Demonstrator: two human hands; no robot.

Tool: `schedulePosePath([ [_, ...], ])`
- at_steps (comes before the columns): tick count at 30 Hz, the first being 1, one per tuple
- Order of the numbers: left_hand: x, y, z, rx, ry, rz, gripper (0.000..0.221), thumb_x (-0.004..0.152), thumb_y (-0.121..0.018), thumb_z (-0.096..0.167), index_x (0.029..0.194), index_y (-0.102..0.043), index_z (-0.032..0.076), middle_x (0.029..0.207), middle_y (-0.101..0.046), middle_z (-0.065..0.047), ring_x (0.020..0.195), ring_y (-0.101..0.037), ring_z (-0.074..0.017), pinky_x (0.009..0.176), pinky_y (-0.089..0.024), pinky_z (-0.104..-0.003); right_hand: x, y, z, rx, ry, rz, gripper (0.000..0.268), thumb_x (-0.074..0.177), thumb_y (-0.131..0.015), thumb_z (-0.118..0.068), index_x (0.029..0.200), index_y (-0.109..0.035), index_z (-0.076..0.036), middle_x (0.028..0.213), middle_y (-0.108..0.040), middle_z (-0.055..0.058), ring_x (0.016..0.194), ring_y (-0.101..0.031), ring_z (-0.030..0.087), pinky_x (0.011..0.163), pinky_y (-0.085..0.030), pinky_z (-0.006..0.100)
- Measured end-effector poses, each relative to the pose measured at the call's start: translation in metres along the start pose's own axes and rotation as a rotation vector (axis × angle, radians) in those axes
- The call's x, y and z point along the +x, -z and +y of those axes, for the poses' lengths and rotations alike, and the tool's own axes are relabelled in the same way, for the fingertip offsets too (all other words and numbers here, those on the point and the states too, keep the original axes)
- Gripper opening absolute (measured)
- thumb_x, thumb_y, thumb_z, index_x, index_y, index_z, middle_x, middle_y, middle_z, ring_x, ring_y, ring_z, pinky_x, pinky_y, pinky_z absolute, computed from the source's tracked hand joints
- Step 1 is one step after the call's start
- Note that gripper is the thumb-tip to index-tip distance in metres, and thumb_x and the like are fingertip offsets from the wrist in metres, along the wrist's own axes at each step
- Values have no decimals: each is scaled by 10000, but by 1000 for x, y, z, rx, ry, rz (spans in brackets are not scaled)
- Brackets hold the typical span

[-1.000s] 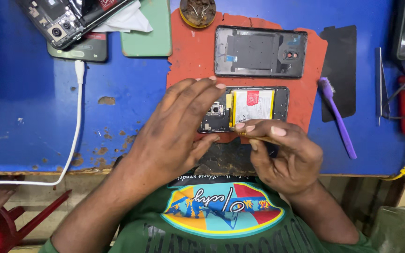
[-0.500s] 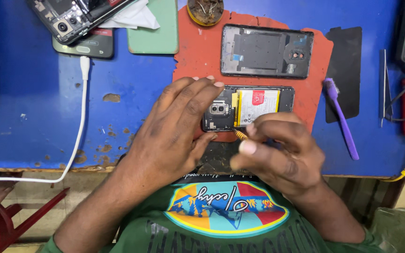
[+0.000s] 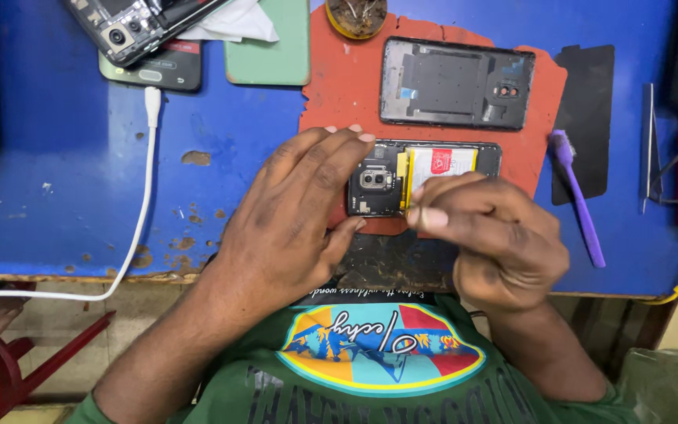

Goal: The person removes the back cover of a smartphone, disconnects the battery connector, and uses a screwdriver to unscrew internal components. They then use a heat gun to warm the back of the device while working on the internal assembly.

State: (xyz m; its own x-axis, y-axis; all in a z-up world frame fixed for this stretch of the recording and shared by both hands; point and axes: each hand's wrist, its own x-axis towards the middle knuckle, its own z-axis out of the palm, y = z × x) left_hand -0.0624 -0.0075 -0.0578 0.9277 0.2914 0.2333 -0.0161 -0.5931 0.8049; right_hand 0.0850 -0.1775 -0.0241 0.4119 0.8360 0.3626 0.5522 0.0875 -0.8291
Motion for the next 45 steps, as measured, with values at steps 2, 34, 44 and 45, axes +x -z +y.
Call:
schedulePosePath([
  [2,1,0,2,24,7,3,790,789,-824,81,1470,-431,6,1446,-545,-180,1348,-511,-421,1155,-426,-504,-2,1,0,6,6,31,407,840,-607,213,1130,-659,-68,978,-595,100,913,-673,251,825,-627,352],
  [34,0,-9,11,79,-19,-9,474,823,-809,134,1231,-615,-7,1403,-539,-182,1350,-496,-401,1160,-384,-557,-22,4,1,-143,49,51,466,959,-673,205,1316,-577,-79,1090,-633,118,946,-732,252,731,-661,281],
  [44,-8,-9,4,172,-61,61,185,856,-771,78,1012,-681,33,1283,-607,-128,1321,-533,-345,1190,-378,-586,-18,-10,-8,9,-7,157,434,933,-630,172,1297,-571,-55,1100,-632,132,999,-742,271,784,-681,306],
  [45,-10,-6,2,179,-37,79,178,867,-775,76,1010,-679,33,1269,-609,-122,1315,-540,-342,1191,-383,-584,-17,-9,-5,-70,24,104,441,924,-666,179,1294,-563,-36,1094,-626,135,991,-737,265,822,-680,329],
])
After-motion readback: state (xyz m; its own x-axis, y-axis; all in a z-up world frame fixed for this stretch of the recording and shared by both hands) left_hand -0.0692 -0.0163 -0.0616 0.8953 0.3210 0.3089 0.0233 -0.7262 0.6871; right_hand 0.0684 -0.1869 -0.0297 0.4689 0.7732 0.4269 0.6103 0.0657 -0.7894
